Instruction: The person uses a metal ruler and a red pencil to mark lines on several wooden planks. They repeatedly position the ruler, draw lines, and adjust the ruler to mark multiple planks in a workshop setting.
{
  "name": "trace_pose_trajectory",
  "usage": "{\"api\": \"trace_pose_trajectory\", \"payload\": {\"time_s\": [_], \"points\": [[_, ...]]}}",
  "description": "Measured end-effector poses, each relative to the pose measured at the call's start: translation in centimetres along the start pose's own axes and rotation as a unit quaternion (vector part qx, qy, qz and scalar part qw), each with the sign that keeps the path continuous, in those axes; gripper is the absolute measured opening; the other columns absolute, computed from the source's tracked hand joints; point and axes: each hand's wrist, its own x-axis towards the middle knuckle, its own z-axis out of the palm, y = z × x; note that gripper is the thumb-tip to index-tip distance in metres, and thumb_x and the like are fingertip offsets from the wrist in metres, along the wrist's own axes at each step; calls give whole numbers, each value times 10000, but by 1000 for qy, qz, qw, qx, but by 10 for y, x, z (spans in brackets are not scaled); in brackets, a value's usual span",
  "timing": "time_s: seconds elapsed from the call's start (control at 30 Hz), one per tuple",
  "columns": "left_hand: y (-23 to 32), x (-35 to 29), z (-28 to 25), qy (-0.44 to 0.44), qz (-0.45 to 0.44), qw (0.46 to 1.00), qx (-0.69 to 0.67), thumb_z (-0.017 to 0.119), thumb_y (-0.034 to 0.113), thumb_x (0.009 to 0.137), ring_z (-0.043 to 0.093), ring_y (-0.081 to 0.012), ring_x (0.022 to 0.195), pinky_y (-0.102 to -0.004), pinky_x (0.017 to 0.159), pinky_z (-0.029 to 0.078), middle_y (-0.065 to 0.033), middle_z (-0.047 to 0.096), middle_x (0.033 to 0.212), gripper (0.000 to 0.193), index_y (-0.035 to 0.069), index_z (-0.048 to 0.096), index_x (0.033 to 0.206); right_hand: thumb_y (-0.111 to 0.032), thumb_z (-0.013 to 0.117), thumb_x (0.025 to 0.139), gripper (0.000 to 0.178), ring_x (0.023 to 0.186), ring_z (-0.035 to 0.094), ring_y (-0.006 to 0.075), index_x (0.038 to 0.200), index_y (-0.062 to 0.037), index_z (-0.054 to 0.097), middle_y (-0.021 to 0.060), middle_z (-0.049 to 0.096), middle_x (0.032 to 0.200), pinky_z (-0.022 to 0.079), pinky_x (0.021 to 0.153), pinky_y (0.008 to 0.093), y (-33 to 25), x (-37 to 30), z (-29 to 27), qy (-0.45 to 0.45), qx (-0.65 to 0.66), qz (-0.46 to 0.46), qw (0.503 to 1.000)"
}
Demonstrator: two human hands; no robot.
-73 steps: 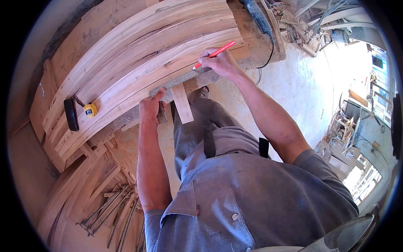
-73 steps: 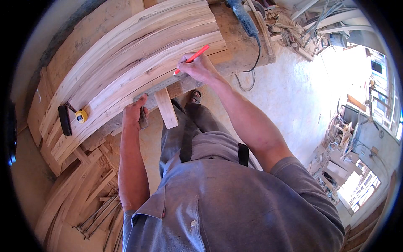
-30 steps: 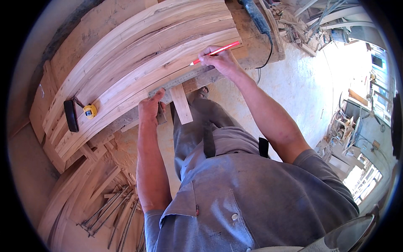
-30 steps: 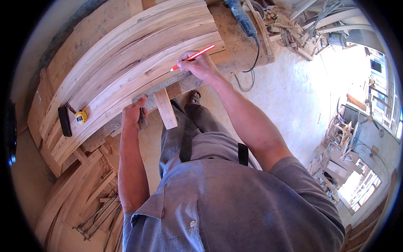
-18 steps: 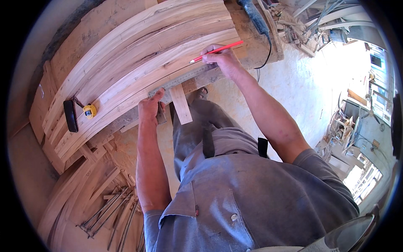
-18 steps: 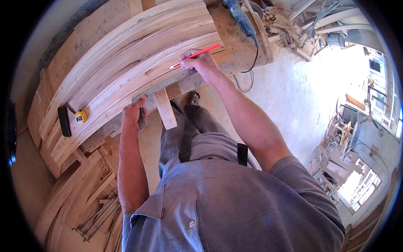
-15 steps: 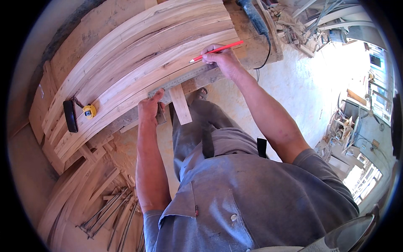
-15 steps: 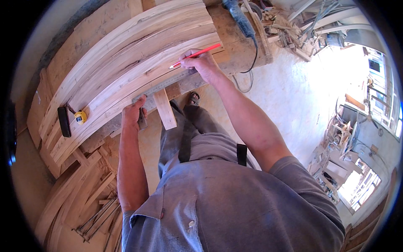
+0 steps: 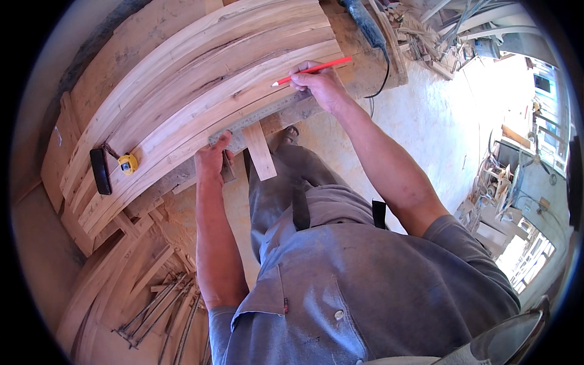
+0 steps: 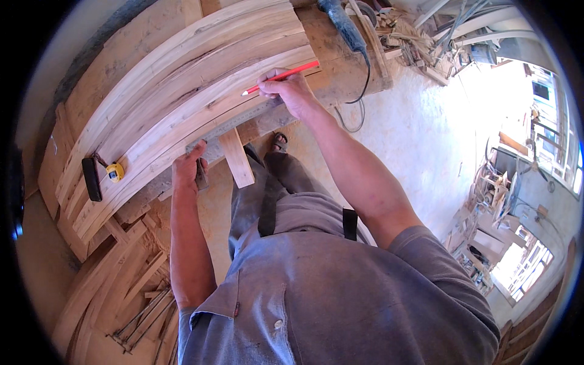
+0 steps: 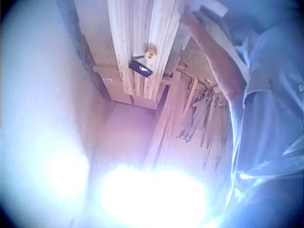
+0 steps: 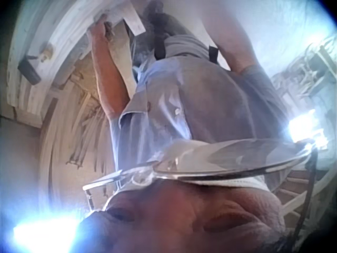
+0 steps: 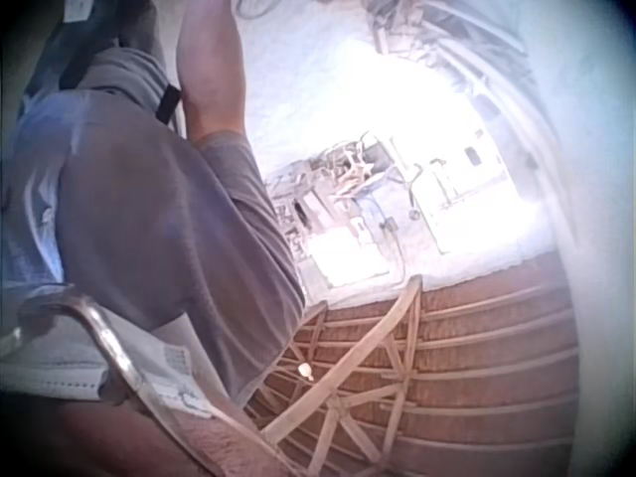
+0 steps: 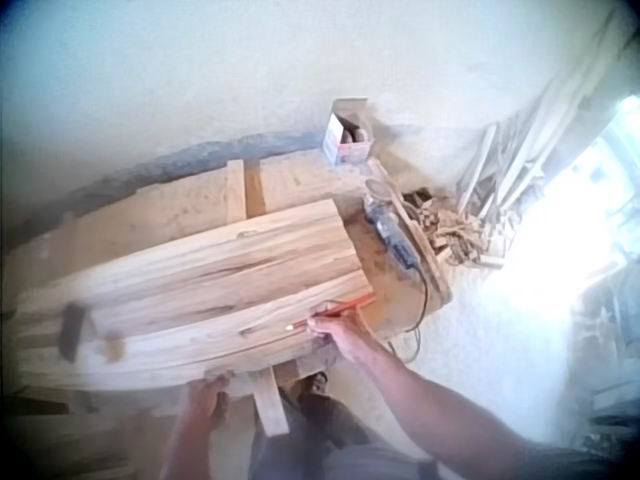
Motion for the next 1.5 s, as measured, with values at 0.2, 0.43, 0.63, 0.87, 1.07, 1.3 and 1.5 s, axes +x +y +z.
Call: {"api": "trace_pose_trajectory", "payload": {"time_s": [0.2,0.43,0.63,0.87,1.07,1.3,1.5], "points": [[-7,7,0,6,8,1000,2,832,244,809,545,-154,465,-312,413,426,-61,612,678,386,-26,671,1034,-62,730,818,110,648,546,106,906,-23,676,61,637,749,417,592,254,1,0,0,0,7,-12,1000],[-12,12,-3,-1,-3,1000,16,826,332,820,531,-155,437,-311,403,428,-49,581,594,374,53,680,1022,-45,722,826,90,647,548,109,902,-24,679,60,637,743,411,593,251,-1,-2,3,7,5,-10,1000],[-10,12,-4,1,-18,1000,25,818,335,826,530,-164,430,-317,404,427,-52,581,590,357,54,680,999,-46,721,829,86,642,545,109,899,-24,676,59,635,739,407,591,248,-3,-3,4,11,-2,-7,1000],[-10,12,-4,0,-13,1000,29,813,336,833,537,-160,438,-316,409,428,-50,580,587,346,54,707,1002,-46,718,832,92,646,549,109,908,-17,675,64,643,746,416,593,252,-3,-3,2,6,6,2,1000],[-13,16,-7,-8,-45,999,19,813,333,835,538,-164,437,-321,408,424,-53,581,590,343,50,710,1000,-49,723,833,102,660,568,111,918,-19,676,74,660,763,439,607,254,-1,-1,0,0,7,-4,1000],[-9,13,-6,-26,-33,999,-11,802,279,846,531,-167,433,-312,410,423,-74,588,581,375,-8,647,1032,-48,727,832,112,665,570,115,924,-14,674,79,662,773,442,614,254,-1,-1,-1,-5,11,0,1000],[-10,13,-5,-24,-26,999,-12,795,267,852,525,-165,432,-312,408,416,-69,583,577,371,2,640,1061,-52,726,835,110,664,566,115,924,-14,674,78,661,772,436,614,250,-1,0,-2,-7,3,2,1000]]}}
